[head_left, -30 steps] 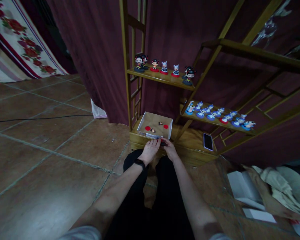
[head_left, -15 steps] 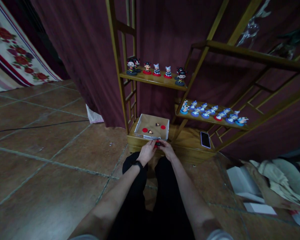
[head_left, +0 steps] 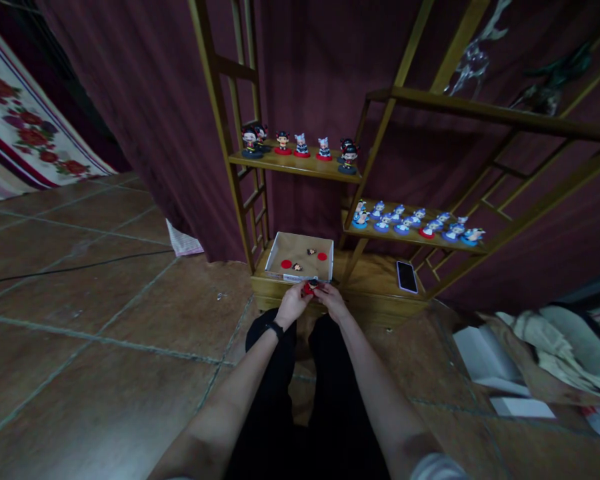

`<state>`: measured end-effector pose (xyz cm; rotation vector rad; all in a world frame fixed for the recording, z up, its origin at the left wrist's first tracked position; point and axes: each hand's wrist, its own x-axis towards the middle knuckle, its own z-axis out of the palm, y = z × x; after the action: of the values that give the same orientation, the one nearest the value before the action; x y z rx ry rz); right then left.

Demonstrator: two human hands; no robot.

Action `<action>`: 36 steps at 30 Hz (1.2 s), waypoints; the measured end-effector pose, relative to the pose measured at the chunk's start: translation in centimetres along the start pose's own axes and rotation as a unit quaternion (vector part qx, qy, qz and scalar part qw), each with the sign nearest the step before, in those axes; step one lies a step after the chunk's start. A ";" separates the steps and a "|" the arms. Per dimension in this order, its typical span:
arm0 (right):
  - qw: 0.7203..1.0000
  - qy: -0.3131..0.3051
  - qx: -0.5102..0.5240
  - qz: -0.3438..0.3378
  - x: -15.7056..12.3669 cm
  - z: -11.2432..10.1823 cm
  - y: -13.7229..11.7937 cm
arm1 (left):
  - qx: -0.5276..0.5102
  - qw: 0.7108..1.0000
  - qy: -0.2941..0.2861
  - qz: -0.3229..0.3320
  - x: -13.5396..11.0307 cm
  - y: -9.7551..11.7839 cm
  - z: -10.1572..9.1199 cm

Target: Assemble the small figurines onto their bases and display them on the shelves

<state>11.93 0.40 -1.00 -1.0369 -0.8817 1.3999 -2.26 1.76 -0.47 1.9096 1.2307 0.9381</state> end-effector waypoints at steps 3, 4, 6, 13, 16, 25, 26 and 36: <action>1.000 0.004 0.000 0.002 0.0 0.0 0.0 | -0.058 0.998 -0.003 -0.019 0.5 -0.5 0.2; 1.000 0.006 0.000 0.002 -0.1 0.0 -0.1 | -0.077 0.997 -0.001 -0.025 0.7 -0.6 0.2; 1.000 0.009 -0.002 0.003 -0.2 0.1 -0.3 | -0.106 0.994 0.001 -0.036 0.9 -0.8 0.2; 1.000 -0.021 -0.001 0.019 -0.3 0.3 -0.5 | -0.149 0.984 0.000 -0.094 1.2 -0.9 0.1; 0.999 -0.027 -0.014 0.021 -0.2 0.2 -0.2 | -0.161 0.981 -0.008 -0.112 1.2 -0.7 0.0; 0.999 -0.026 -0.029 0.011 0.1 0.4 0.0 | -0.204 0.971 -0.024 -0.120 1.5 -1.9 0.6; 0.999 -0.031 -0.029 0.009 0.1 0.4 -0.1 | -0.209 0.970 -0.028 -0.118 1.6 -2.2 0.7; 0.999 -0.038 -0.030 0.010 0.2 0.3 0.1 | -0.248 0.958 -0.036 -0.139 1.7 -2.4 0.8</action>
<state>11.64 0.62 -1.05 -1.0468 -0.9760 1.4450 -2.16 3.98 -2.55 1.3269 1.0611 0.9118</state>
